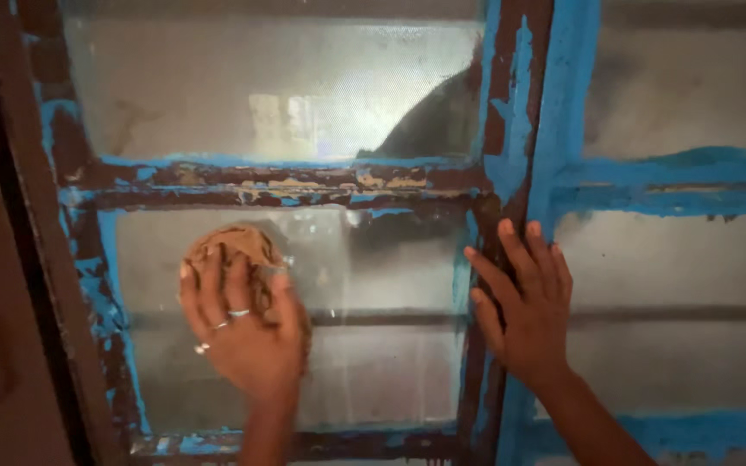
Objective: The person cleans the window by spraying liquid from a spray bottle and wiping the glass panes with a cloth.
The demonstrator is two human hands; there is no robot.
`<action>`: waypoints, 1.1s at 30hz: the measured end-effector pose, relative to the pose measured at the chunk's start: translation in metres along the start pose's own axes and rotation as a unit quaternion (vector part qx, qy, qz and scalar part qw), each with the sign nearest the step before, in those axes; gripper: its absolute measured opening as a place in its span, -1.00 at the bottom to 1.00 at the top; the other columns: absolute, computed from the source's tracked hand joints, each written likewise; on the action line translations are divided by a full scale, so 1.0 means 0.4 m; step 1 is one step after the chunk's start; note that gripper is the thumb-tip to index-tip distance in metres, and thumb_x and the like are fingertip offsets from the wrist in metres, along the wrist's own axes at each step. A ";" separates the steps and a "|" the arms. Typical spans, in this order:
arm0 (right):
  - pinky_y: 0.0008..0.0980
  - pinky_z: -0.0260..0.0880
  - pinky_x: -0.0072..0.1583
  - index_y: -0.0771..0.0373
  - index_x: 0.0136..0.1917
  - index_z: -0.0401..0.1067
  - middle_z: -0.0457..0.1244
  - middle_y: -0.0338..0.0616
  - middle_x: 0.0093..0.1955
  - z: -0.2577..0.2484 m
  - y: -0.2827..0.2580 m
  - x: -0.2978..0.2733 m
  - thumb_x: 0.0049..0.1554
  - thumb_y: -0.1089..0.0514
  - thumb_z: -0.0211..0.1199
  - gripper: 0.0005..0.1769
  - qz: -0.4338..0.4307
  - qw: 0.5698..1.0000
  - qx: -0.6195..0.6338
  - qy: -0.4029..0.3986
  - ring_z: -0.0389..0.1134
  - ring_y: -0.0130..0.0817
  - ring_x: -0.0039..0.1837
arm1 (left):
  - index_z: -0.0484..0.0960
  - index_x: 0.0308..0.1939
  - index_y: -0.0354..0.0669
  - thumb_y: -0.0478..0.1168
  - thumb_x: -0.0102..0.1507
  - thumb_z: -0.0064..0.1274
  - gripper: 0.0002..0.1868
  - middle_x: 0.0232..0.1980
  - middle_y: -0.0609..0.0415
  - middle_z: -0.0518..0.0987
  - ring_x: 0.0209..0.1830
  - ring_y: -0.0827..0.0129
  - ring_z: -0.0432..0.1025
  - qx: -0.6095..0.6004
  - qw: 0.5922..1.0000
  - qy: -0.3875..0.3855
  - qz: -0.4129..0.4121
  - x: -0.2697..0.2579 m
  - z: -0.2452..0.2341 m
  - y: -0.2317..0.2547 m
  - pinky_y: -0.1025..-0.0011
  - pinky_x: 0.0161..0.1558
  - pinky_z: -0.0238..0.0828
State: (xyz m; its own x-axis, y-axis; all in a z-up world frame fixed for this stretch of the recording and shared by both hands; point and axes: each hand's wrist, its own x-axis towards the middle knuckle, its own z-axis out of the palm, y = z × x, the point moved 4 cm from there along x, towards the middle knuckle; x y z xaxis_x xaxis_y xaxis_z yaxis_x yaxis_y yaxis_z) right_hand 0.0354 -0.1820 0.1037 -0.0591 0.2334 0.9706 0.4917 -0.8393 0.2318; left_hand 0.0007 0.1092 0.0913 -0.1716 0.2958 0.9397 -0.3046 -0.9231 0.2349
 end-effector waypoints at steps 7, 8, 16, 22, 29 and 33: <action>0.15 -0.18 0.61 -0.02 0.45 0.38 -0.07 -0.10 0.70 0.003 -0.005 0.003 0.29 0.03 0.13 -0.54 -0.009 0.999 -0.037 -0.002 -0.19 -0.07 0.74 | 0.64 0.10 -0.03 -0.02 0.15 0.21 -0.55 0.36 0.07 0.45 0.47 0.02 0.24 -0.089 0.933 -0.185 0.295 -0.090 0.055 0.133 -0.15 0.43 0.13; 0.16 -0.17 0.61 -0.01 0.46 0.37 -0.08 -0.08 0.71 0.002 -0.006 -0.002 0.31 0.04 0.13 -0.54 -0.007 0.999 -0.032 -0.004 -0.19 -0.04 0.74 | 0.64 0.10 -0.03 -0.02 0.15 0.21 -0.55 0.36 0.07 0.45 0.47 0.02 0.24 -0.090 0.934 -0.187 0.291 -0.083 0.053 0.121 -0.15 0.43 0.13; 0.16 -0.14 0.60 -0.03 0.46 0.37 -0.08 -0.06 0.70 0.004 -0.005 -0.016 0.27 0.03 0.15 -0.52 0.005 0.999 -0.040 -0.001 -0.18 -0.02 0.73 | 0.63 0.04 -0.12 -0.19 0.12 0.19 -0.60 0.34 -0.04 0.46 0.42 -0.15 0.29 -0.027 0.998 -0.056 0.024 -0.050 0.094 0.132 -0.03 0.31 0.28; 0.20 -0.15 0.58 -0.05 0.50 0.33 -0.10 -0.02 0.70 0.002 -0.010 -0.017 0.24 0.02 0.14 -0.45 0.016 0.997 -0.066 -0.022 -0.19 0.05 0.72 | 0.62 0.06 0.11 -0.17 0.15 0.18 -0.63 0.35 0.15 0.47 0.48 0.15 0.30 -0.122 0.929 -0.152 0.314 -0.086 0.118 0.264 -0.10 0.45 0.25; 0.17 -0.18 0.59 -0.07 0.49 0.33 -0.07 -0.02 0.68 0.003 -0.012 -0.031 0.25 -0.03 0.12 -0.46 0.032 0.997 -0.061 -0.014 -0.16 0.03 0.71 | 0.61 0.26 0.07 -0.17 0.19 0.15 -0.48 0.39 0.08 0.47 0.54 0.04 0.17 0.011 0.993 -0.058 0.099 -0.071 0.164 0.258 -0.11 0.52 0.04; 0.15 -0.19 0.61 0.06 0.49 0.34 -0.05 0.01 0.67 0.001 -0.012 -0.039 0.25 -0.01 0.11 -0.45 0.044 0.998 -0.043 -0.012 -0.15 0.05 0.71 | 0.45 0.35 0.13 -0.07 0.24 0.05 -0.44 0.45 0.19 0.38 0.55 0.17 0.21 -0.263 0.945 -0.179 0.080 -0.095 0.194 0.262 0.06 0.50 0.15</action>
State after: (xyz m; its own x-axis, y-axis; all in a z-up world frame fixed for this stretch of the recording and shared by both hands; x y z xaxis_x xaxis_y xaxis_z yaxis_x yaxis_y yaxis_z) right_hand 0.0342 -0.1814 0.0876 0.0013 0.1681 0.9858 0.4168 -0.8961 0.1523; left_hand 0.0481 -0.0179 0.0993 0.0454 -0.0258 0.9986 -0.7410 -0.6713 0.0163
